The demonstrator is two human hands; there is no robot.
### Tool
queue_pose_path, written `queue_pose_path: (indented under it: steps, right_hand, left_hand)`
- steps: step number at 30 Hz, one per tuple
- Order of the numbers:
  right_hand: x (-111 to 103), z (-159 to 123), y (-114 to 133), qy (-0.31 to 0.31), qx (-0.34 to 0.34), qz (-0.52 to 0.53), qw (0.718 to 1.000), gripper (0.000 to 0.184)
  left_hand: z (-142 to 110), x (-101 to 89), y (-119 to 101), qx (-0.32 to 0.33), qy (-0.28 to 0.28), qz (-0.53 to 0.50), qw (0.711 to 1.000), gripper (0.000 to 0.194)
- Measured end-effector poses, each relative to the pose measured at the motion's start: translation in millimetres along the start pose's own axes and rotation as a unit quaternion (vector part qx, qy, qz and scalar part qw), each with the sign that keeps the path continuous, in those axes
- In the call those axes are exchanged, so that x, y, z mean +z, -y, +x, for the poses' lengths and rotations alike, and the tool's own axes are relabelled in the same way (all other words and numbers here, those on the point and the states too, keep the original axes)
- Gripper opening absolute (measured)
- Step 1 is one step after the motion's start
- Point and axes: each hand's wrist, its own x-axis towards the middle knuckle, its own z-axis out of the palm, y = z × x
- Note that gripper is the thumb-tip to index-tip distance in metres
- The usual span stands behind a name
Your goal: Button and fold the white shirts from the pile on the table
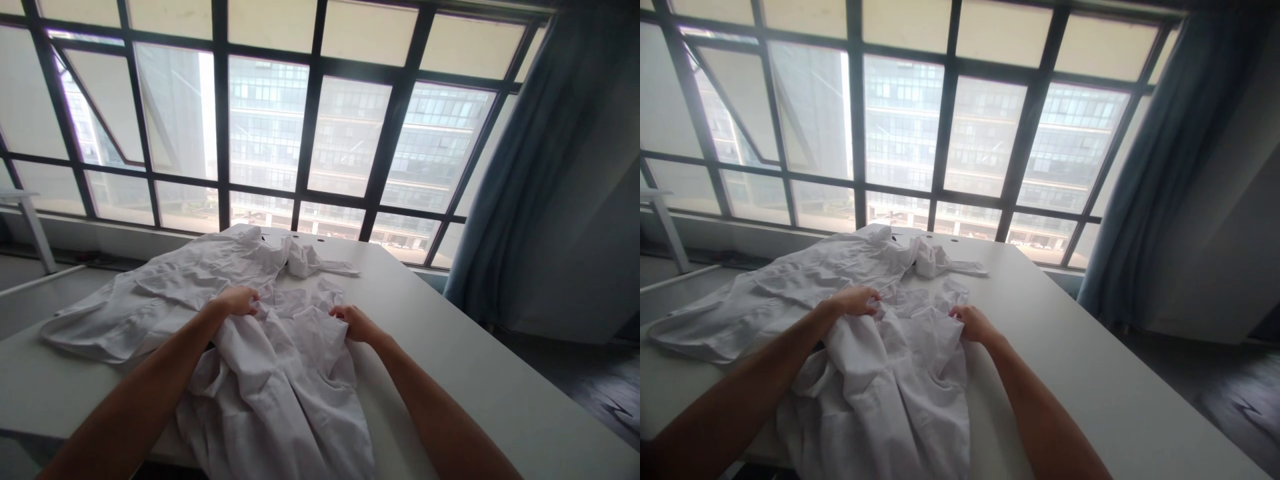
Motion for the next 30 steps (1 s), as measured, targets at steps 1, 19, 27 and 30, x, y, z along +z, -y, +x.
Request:
queue_pose_path:
  steps: [1, 19, 27, 30]
  right_hand:
    - [-14, -4, -4, 0.03, 0.036, -0.007, 0.999, 0.023]
    - [-63, -37, -77, -0.136, 0.199, -0.037, 0.97, 0.036]
    - [-18, -19, -56, 0.028, 0.064, -0.006, 0.998, 0.043]
    - [-18, -18, -73, 0.025, 0.09, -0.027, 0.995, 0.048]
  left_hand:
    - [-1, -3.0, -1, -0.011, -0.001, 0.007, 1.0, 0.044]
    - [-25, -25.3, -47, 0.11, -0.094, -0.016, 0.989, 0.024]
    - [-22, -3.5, -57, 0.12, 0.043, 0.004, 0.992, 0.065]
    - [-9, 14.6, -48, 0.135, 0.032, -0.006, 0.99, 0.075]
